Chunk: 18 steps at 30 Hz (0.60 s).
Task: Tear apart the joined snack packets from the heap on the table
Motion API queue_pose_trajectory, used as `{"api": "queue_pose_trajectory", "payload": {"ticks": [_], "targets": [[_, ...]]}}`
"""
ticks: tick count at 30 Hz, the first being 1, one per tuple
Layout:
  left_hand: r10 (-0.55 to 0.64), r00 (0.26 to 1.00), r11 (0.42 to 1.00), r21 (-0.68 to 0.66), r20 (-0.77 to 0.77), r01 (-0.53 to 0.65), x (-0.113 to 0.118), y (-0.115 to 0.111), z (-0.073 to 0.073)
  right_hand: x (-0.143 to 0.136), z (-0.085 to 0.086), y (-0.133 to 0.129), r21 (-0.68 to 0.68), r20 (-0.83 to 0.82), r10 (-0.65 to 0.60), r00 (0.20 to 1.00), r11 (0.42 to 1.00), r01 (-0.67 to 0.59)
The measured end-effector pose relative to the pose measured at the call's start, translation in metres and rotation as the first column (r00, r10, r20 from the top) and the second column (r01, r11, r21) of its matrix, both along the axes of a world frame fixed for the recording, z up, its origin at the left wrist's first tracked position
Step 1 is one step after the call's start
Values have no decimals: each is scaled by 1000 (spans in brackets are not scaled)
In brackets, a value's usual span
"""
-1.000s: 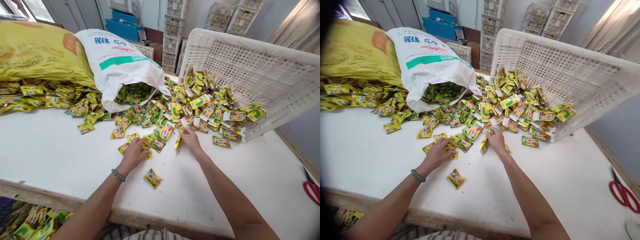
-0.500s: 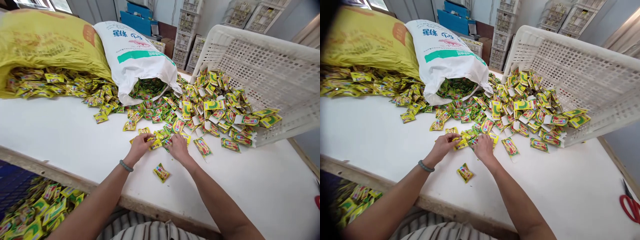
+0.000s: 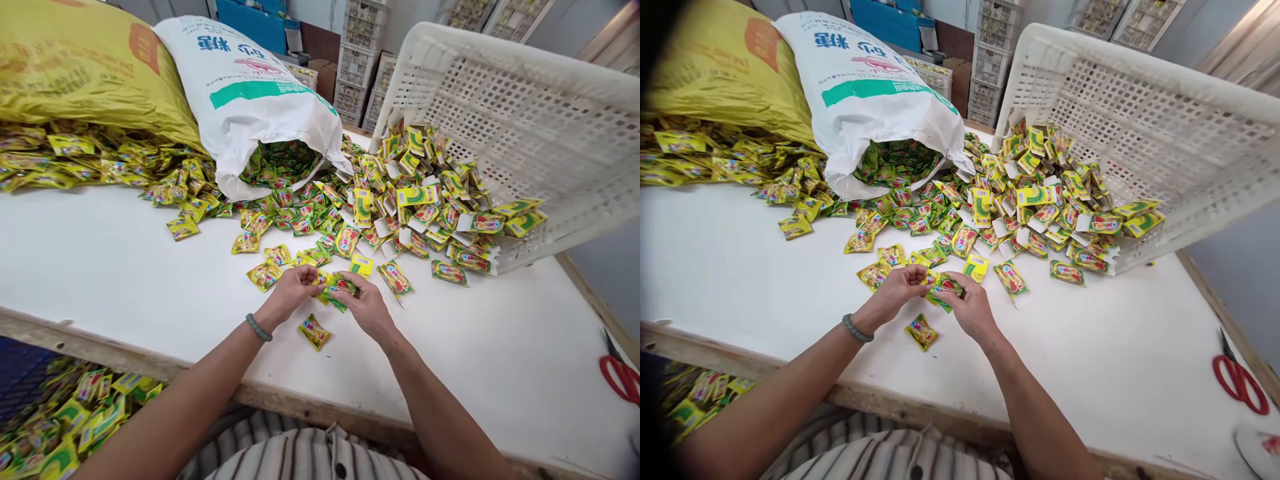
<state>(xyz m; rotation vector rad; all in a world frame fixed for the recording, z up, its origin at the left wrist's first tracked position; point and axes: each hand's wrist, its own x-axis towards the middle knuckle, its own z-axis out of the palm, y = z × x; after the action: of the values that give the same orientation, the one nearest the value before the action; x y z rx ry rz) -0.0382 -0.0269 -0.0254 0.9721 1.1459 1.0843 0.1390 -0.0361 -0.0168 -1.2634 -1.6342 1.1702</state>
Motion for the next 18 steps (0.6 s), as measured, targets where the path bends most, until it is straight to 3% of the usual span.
{"api": "queue_pose_trajectory", "payload": {"ticks": [3, 9, 15, 18], "targets": [[-67, 996, 996, -50, 54, 70, 7, -4, 6, 1, -4, 2, -43, 19, -41, 999, 998, 42], [-82, 989, 990, -106, 126, 95, 16, -7, 19, 10, -11, 8, -118, -92, -133, 987, 986, 122], [63, 994, 998, 4, 88, -63, 36, -2, 17, 17, -6, 13, -130, -157, -209, 965, 973, 190], [98, 984, 995, -36, 149, -94, 44, 1, 14, 23, 1, 14, -259, -245, -227, 943, 952, 162]]}}
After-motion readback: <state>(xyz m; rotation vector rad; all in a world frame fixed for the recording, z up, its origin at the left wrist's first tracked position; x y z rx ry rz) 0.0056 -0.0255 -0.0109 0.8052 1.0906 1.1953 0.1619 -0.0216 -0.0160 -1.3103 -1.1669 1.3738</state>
